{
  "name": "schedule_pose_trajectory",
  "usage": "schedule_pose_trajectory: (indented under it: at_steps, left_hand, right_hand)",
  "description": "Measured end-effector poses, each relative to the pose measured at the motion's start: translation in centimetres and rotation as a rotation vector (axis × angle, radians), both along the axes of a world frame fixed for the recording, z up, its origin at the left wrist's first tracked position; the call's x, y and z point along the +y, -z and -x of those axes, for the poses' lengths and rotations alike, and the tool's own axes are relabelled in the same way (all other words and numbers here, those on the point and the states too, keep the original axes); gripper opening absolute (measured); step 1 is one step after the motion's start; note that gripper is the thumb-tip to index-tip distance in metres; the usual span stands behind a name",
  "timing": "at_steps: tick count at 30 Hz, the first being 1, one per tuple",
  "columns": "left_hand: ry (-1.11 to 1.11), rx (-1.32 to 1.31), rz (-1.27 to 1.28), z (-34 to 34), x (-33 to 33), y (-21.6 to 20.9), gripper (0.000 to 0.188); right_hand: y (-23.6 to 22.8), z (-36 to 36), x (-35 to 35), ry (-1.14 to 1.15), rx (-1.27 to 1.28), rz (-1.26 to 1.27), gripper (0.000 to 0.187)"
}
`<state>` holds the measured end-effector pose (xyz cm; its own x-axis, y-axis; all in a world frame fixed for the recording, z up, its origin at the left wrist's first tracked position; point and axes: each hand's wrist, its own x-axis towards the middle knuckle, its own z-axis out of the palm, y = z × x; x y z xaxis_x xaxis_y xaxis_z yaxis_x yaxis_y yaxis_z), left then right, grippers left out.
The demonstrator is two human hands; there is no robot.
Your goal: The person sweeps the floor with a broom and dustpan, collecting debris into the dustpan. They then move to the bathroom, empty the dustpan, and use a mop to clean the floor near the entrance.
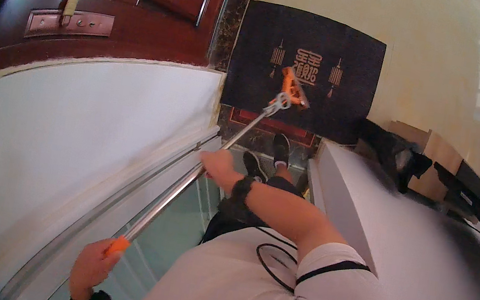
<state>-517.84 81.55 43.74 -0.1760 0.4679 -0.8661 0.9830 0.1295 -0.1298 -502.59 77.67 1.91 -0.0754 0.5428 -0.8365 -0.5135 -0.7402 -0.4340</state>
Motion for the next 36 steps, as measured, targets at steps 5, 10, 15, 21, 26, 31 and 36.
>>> schedule_pose_trajectory:
  at_steps: [5,10,15,21,26,31,36]
  left_hand:
    - [-0.044,-0.23,0.01,-0.8,-3.5,10.4,0.034]
    - [-0.051,-0.259,-0.011,2.0,-6.6,14.5,0.035]
    - [-0.192,-0.023,0.048,9.1,-12.9,9.9,0.036]
    - [-0.602,-0.054,0.065,13.6,-17.9,5.6,0.036]
    - [-0.733,-0.176,0.1,13.8,-17.8,7.9,0.04]
    - [-0.993,-0.369,0.125,13.1,-17.9,17.4,0.036]
    - [-0.712,-0.22,0.112,17.8,-23.7,21.1,0.042]
  right_hand:
    - [6.8,-8.3,0.3,-0.78,-0.538,-0.329,0.018]
    - [12.3,-5.7,-0.9,-0.988,-0.487,-0.44,0.02]
    - [10.2,7.1,-4.6,-1.165,-0.58,-0.749,0.019]
    - [5.5,13.2,-7.3,-1.365,-0.791,-1.11,0.007]
    - [7.5,11.1,-4.8,-1.116,-0.794,-0.978,0.012]
    - [14.4,8.4,0.9,-1.265,-1.012,-1.214,0.007]
    - [17.5,13.6,-5.1,-1.491,-1.047,-1.142,0.01]
